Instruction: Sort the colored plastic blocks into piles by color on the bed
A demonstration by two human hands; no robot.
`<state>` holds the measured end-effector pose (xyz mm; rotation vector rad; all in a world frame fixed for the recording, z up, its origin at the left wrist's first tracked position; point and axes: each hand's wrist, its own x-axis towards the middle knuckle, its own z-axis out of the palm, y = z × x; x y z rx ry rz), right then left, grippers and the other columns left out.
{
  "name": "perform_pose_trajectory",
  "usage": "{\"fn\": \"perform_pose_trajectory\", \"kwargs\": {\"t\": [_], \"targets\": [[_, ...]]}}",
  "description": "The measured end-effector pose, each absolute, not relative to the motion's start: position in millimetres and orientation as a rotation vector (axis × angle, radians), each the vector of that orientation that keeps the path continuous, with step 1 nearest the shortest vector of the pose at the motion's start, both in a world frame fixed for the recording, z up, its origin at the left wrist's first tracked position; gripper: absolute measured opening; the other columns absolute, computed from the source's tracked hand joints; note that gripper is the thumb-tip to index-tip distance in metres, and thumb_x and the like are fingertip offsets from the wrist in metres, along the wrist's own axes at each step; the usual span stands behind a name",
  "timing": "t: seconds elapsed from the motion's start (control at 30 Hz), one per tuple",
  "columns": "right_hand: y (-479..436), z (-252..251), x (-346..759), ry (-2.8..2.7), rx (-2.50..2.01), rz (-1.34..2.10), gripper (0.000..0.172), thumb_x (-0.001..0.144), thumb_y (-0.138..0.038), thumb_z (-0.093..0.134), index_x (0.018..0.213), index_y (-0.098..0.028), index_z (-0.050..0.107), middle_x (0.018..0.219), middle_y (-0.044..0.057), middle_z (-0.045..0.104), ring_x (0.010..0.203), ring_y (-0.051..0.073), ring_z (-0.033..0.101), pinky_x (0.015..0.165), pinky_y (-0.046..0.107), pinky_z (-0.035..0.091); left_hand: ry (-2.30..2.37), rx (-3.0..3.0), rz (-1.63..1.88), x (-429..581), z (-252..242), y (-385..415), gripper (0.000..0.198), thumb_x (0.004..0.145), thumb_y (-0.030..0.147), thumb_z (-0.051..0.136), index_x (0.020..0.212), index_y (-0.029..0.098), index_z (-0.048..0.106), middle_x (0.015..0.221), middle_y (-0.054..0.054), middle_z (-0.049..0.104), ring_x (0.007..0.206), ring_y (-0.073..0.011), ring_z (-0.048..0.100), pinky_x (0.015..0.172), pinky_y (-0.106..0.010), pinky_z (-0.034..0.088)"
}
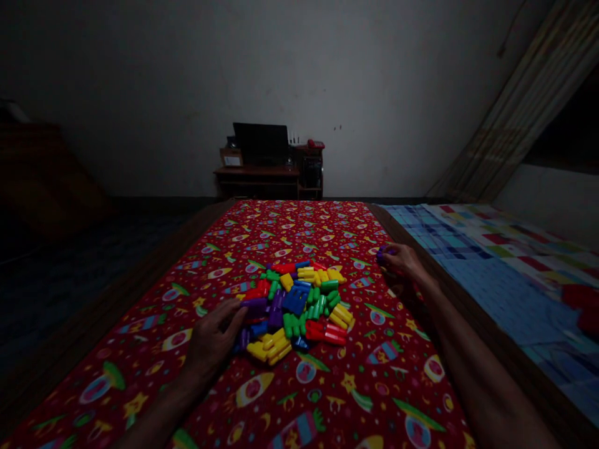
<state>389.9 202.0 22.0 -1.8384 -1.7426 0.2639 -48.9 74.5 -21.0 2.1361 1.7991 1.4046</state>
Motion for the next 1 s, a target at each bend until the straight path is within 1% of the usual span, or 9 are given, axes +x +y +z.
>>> {"fn": "perform_pose_trajectory", "kwargs": {"t": [0.13, 0.2, 0.3, 0.4, 0.5, 0.63, 0.77, 0.87, 1.0], "targets": [[180.3, 51.4, 330.3, -1.806, -1.551, 0.463, 0.024, 0.083, -0.030, 0.053, 0.082, -0.013, 0.070, 0.064, 0.004, 0.067, 0.056, 0.014, 0.060, 0.054, 0.022, 0.043, 1.789, 2.077, 1.375, -37.5, -8.6, 68.3, 0.041, 0.084, 0.058, 0.047, 0.077, 0.023, 0.066, 0.083, -0.004, 0.073, 0.078, -0.0211, 0.069, 0.075, -0.032, 0.057], [153.4, 60.2, 286.7, -1.976, -1.233, 0.671, 0.029, 0.088, -0.035, 0.050, 0.091, -0.014, 0.070, 0.077, 0.006, 0.071, 0.066, 0.015, 0.064, 0.059, 0.024, 0.047, 1.731, 2.101, 1.377, -27.1, -2.1, 61.3, 0.041, 0.083, 0.059, 0.047, 0.076, 0.024, 0.067, 0.082, -0.003, 0.072, 0.077, -0.0208, 0.068, 0.074, -0.031, 0.057], [104.0, 61.7, 229.9, -2.268, -0.744, 0.748, 0.035, 0.089, -0.036, 0.055, 0.118, -0.018, 0.062, 0.108, 0.009, 0.070, 0.092, 0.018, 0.065, 0.077, 0.026, 0.048, 1.585, 2.148, 1.340, -11.8, 4.9, 48.6, 0.037, 0.085, 0.055, 0.051, 0.078, 0.023, 0.068, 0.081, -0.003, 0.072, 0.075, -0.0194, 0.068, 0.072, -0.030, 0.057], [75.7, 56.1, 205.2, -2.498, -0.594, 0.682, 0.032, 0.092, -0.031, 0.053, 0.121, -0.018, 0.060, 0.106, 0.009, 0.070, 0.090, 0.016, 0.065, 0.075, 0.024, 0.046, 1.421, 2.188, 1.230, -3.9, 7.2, 41.1, 0.034, 0.087, 0.051, 0.051, 0.082, 0.023, 0.070, 0.082, -0.004, 0.072, 0.075, -0.0180, 0.069, 0.069, -0.027, 0.057], [92.1, 53.3, 217.3, -2.464, -0.714, 0.562, 0.026, 0.092, -0.030, 0.051, 0.111, -0.016, 0.064, 0.094, 0.007, 0.071, 0.078, 0.014, 0.064, 0.068, 0.022, 0.044, 1.397, 2.194, 1.135, -10.6, 6.4, 47.2, 0.034, 0.089, 0.050, 0.049, 0.094, 0.024, 0.071, 0.094, -0.005, 0.073, 0.085, -0.0192, 0.069, 0.075, -0.028, 0.057], [158.8, 56.8, 279.9, -2.039, -1.077, 0.417, 0.031, 0.093, -0.032, 0.043, 0.099, -0.014, 0.068, 0.086, 0.007, 0.071, 0.074, 0.015, 0.064, 0.068, 0.023, 0.046, 1.364, 2.340, 0.941, -46.9, 16.1, 71.3, 0.036, 0.086, 0.052, 0.053, 0.103, 0.027, 0.071, 0.109, -0.006, 0.071, 0.100, -0.0225, 0.066, 0.087, -0.031, 0.054], [207.8, 47.4, 365.7, -1.614, -1.396, 0.287, 0.029, 0.081, -0.031, 0.050, 0.094, -0.013, 0.070, 0.091, 0.009, 0.072, 0.083, 0.020, 0.064, 0.080, 0.032, 0.048, 1.447, 2.409, 0.760, -91.2, 43.0, 85.1, 0.038, 0.079, 0.058, 0.055, 0.096, 0.029, 0.073, 0.097, -0.004, 0.072, 0.088, -0.0237, 0.068, 0.076, -0.032, 0.056], [216.3, 25.0, 413.8, -1.483, -1.519, 0.420, 0.031, 0.073, -0.034, 0.055, 0.089, -0.012, 0.071, 0.082, 0.008, 0.072, 0.076, 0.021, 0.064, 0.071, 0.033, 0.051, 1.538, 2.324, 0.536, -106.6, 50.1, 81.3, 0.038, 0.071, 0.056, 0.064, 0.098, 0.031, 0.073, 0.096, -0.002, 0.073, 0.083, -0.0255, 0.069, 0.070, -0.032, 0.057], [215.7, -8.6, 437.3, -1.441, -1.544, 0.607, 0.029, 0.066, -0.037, 0.062, 0.083, -0.014, 0.069, 0.074, 0.008, 0.071, 0.066, 0.021, 0.063, 0.061, 0.031, 0.050, 1.521, 2.234, 0.395, -100.4, 23.9, 71.8, 0.045, 0.059, 0.039, 0.073, 0.103, 0.030, 0.072, 0.097, -0.004, 0.074, 0.083, -0.0280, 0.070, 0.067, -0.031, 0.057]]}}
